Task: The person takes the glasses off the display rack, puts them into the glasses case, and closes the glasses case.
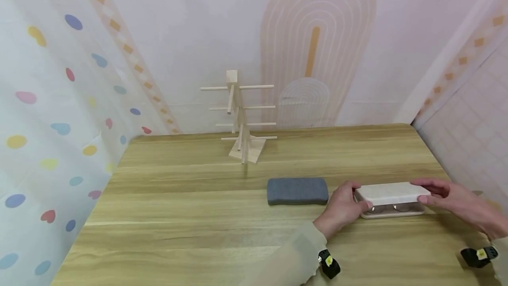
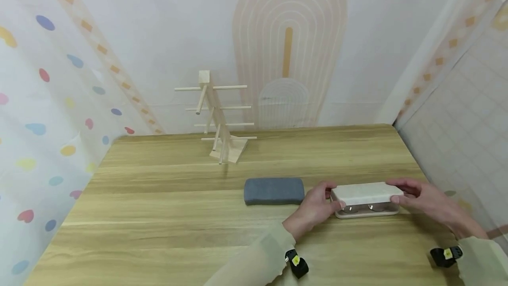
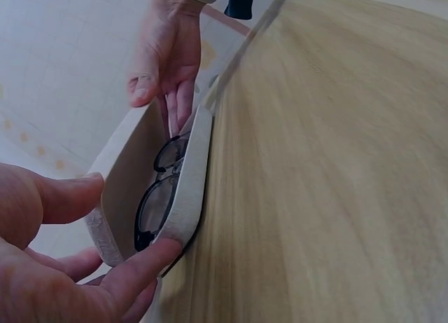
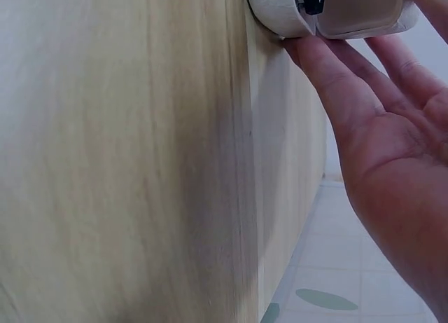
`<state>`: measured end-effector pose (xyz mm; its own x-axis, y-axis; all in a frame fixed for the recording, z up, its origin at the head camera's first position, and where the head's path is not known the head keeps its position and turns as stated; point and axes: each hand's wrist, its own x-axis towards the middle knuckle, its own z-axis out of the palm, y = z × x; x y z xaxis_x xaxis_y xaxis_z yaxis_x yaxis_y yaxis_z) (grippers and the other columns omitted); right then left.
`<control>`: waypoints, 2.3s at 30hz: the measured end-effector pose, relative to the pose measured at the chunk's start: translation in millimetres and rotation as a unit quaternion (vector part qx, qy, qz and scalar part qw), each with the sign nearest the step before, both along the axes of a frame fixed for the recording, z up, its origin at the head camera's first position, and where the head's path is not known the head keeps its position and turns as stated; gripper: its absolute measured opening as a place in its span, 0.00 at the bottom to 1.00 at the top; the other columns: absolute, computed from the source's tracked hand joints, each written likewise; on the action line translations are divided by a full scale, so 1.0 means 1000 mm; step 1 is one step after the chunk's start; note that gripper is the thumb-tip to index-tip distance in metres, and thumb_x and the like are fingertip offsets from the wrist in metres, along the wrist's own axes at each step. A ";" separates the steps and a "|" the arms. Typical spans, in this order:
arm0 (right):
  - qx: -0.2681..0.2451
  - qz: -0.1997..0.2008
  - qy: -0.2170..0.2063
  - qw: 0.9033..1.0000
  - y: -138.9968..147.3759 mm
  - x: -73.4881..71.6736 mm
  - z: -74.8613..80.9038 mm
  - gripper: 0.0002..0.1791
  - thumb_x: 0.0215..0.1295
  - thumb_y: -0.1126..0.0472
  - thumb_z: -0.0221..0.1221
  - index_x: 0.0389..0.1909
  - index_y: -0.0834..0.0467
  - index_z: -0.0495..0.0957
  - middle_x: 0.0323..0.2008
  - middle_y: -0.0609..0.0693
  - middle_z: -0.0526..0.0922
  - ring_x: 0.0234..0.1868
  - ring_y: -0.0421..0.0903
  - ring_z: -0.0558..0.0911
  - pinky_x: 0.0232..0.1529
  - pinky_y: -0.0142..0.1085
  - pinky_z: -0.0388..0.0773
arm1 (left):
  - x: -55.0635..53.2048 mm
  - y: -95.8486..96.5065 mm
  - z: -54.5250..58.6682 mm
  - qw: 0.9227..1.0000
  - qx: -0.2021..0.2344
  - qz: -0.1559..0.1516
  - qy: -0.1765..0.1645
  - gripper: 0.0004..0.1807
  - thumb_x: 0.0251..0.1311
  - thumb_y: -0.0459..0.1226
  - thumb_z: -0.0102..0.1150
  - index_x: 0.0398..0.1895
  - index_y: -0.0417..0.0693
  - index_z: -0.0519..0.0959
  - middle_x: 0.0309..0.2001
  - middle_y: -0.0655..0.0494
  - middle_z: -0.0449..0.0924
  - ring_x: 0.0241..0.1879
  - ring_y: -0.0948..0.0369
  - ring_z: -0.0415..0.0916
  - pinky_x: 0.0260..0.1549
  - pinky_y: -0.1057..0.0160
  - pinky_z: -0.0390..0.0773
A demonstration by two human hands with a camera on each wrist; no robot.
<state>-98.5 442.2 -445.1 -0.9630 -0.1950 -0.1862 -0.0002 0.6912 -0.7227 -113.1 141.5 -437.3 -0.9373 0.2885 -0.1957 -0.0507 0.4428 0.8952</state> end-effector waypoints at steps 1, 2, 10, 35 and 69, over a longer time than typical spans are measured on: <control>-0.006 -0.002 -0.001 1.000 0.000 0.000 0.000 0.30 0.76 0.59 0.61 0.69 0.74 0.66 0.66 0.77 0.68 0.48 0.19 0.72 0.41 0.25 0.79 | 0.000 0.000 0.000 1.000 -0.004 -0.001 0.000 0.25 0.58 0.36 0.76 0.58 0.47 0.81 0.52 0.59 0.83 0.51 0.68 0.76 0.54 0.70 0.75; -0.009 -0.003 -0.001 1.000 0.001 0.001 0.000 0.30 0.76 0.59 0.61 0.69 0.74 0.66 0.67 0.78 0.67 0.49 0.17 0.70 0.42 0.24 0.79 | 0.000 0.001 0.000 1.000 -0.007 -0.003 -0.001 0.25 0.57 0.36 0.76 0.58 0.48 0.81 0.52 0.59 0.82 0.52 0.68 0.75 0.54 0.70 0.75; -0.027 -0.001 0.002 1.000 0.002 0.001 -0.001 0.32 0.73 0.61 0.64 0.69 0.74 0.67 0.66 0.79 0.68 0.50 0.16 0.71 0.44 0.23 0.79 | -0.004 0.002 -0.003 1.000 -0.014 -0.007 0.012 0.27 0.55 0.35 0.77 0.59 0.48 0.80 0.50 0.61 0.82 0.49 0.69 0.75 0.52 0.71 0.75; 0.118 -0.022 0.140 0.983 -0.016 0.018 0.008 0.32 0.75 0.55 0.62 0.68 0.74 0.69 0.63 0.80 0.70 0.53 0.62 0.85 0.42 0.48 0.86 | 0.012 -0.004 -0.008 0.985 -0.056 -0.108 0.119 0.38 0.58 0.47 0.71 0.71 0.44 0.71 0.71 0.55 0.70 0.74 0.61 0.62 0.69 0.66 0.65; 0.041 -0.080 0.349 0.933 -0.134 0.003 0.043 0.30 0.80 0.56 0.51 0.80 0.53 0.62 0.79 0.57 0.59 0.74 0.70 0.62 0.60 0.75 0.61 | 0.010 -0.147 0.009 0.926 -0.130 -0.039 0.353 0.43 0.74 0.63 0.42 0.78 0.41 0.62 0.78 0.44 0.61 0.77 0.38 0.54 0.72 0.31 0.54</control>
<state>-95.9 307.8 -402.4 -0.8712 -0.0510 0.4882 -0.3421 0.7763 -0.5295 -103.1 -5.9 -428.3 -0.8364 0.3905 0.3847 0.5476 0.6255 0.5558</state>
